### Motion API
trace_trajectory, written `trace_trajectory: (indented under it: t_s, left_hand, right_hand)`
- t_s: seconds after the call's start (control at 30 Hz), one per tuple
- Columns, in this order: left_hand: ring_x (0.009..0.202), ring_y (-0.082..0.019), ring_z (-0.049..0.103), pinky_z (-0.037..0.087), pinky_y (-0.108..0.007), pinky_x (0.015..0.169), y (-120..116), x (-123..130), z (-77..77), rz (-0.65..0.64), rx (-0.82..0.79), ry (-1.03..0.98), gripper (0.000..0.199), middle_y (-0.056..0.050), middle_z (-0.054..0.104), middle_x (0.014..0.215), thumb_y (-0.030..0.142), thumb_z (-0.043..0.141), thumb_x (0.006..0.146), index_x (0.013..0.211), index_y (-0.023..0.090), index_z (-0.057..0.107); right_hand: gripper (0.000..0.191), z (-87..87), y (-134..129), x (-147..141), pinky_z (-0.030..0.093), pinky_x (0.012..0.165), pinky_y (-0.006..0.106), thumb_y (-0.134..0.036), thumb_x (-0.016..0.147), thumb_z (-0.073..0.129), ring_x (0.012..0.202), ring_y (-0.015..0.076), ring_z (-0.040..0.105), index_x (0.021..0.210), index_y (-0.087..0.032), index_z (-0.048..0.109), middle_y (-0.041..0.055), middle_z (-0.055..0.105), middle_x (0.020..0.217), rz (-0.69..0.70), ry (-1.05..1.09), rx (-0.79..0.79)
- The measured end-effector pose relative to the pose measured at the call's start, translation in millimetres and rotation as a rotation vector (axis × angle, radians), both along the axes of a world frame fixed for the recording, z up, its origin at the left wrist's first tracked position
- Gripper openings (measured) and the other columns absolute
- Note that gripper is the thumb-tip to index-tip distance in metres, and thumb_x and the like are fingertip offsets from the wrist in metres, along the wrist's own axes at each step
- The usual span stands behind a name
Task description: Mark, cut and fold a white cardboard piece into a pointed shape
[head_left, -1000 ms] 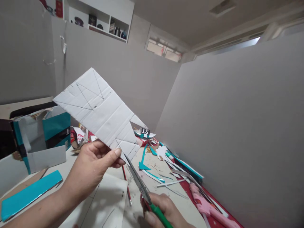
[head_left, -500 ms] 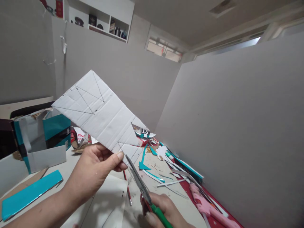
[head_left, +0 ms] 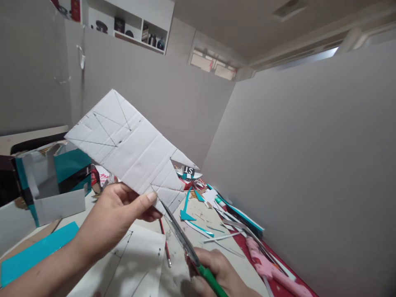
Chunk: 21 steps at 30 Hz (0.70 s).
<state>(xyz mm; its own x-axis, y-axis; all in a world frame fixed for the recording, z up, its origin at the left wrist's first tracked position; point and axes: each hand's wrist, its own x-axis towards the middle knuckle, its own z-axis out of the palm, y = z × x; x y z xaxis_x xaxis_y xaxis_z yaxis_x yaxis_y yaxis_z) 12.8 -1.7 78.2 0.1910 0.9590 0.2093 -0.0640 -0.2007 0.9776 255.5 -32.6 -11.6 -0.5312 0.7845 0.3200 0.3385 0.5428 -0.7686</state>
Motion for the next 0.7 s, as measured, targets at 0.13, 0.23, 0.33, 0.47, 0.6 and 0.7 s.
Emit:
trace_trajectory:
  t_s: [0.13,0.23,0.33,0.47,0.6,0.7]
  left_hand:
    - [0.068,-0.019,0.074,0.058,-0.025,0.067,1,-5,2.9,0.065,0.031,0.029,0.026,-0.006,0.077,0.069,0.039,0.069,0.083,0.072,0.016,0.073]
    - [0.065,-0.017,0.073,0.057,-0.023,0.065,-1,-4,6.5,0.075,0.047,0.062,0.024,-0.005,0.077,0.067,0.035,0.069,0.083,0.07,0.016,0.072]
    - [0.063,-0.016,0.073,0.057,-0.022,0.063,-3,-2,8.6,0.066,0.046,0.105,0.024,-0.005,0.077,0.065,0.033,0.068,0.084,0.067,0.016,0.07]
    - [0.064,-0.016,0.072,0.056,-0.021,0.062,-4,0,8.7,0.05,0.035,0.107,0.025,-0.005,0.077,0.065,0.034,0.067,0.085,0.067,0.016,0.069]
    - [0.063,-0.016,0.072,0.056,-0.022,0.062,-2,0,7.1,0.013,0.037,0.075,0.026,-0.005,0.076,0.065,0.035,0.067,0.085,0.068,0.015,0.07]
    - [0.063,-0.015,0.072,0.056,-0.022,0.061,-1,0,5.5,-0.003,0.039,0.056,0.026,-0.005,0.076,0.065,0.036,0.067,0.084,0.071,0.015,0.07]
  right_hand:
    - [0.048,1.5,-5,1,0.022,0.043,0.022,-0.065,0.088,0.043,0.049,0.009,0.026,0.07,-0.021,0.039,-0.0069,0.027,0.057,0.042,-0.007,-0.048]
    - [0.042,3.1,-10,3,0.027,0.046,0.022,-0.059,0.091,0.044,0.052,0.0104,0.03,0.078,-0.019,0.048,-0.0058,0.031,0.061,-0.053,-0.043,-0.053]
    - [0.04,-2.2,-7,4,0.028,0.046,0.022,-0.057,0.09,0.047,0.053,0.0103,0.032,0.078,-0.019,0.049,-0.0052,0.032,0.062,-0.022,-0.051,-0.035]
    - [0.039,-14.0,3,5,0.025,0.044,0.021,-0.056,0.087,0.049,0.051,0.0096,0.031,0.077,-0.019,0.047,-0.0061,0.031,0.059,0.037,-0.015,-0.032]
    - [0.038,-15.0,7,4,0.023,0.042,0.022,-0.055,0.088,0.048,0.048,0.0093,0.03,0.074,-0.019,0.046,-0.0065,0.03,0.056,0.063,0.025,-0.006]
    - [0.039,-10.4,5,3,0.024,0.042,0.022,-0.055,0.089,0.045,0.047,0.0091,0.028,0.072,-0.02,0.043,-0.007,0.029,0.054,0.087,0.037,-0.002]
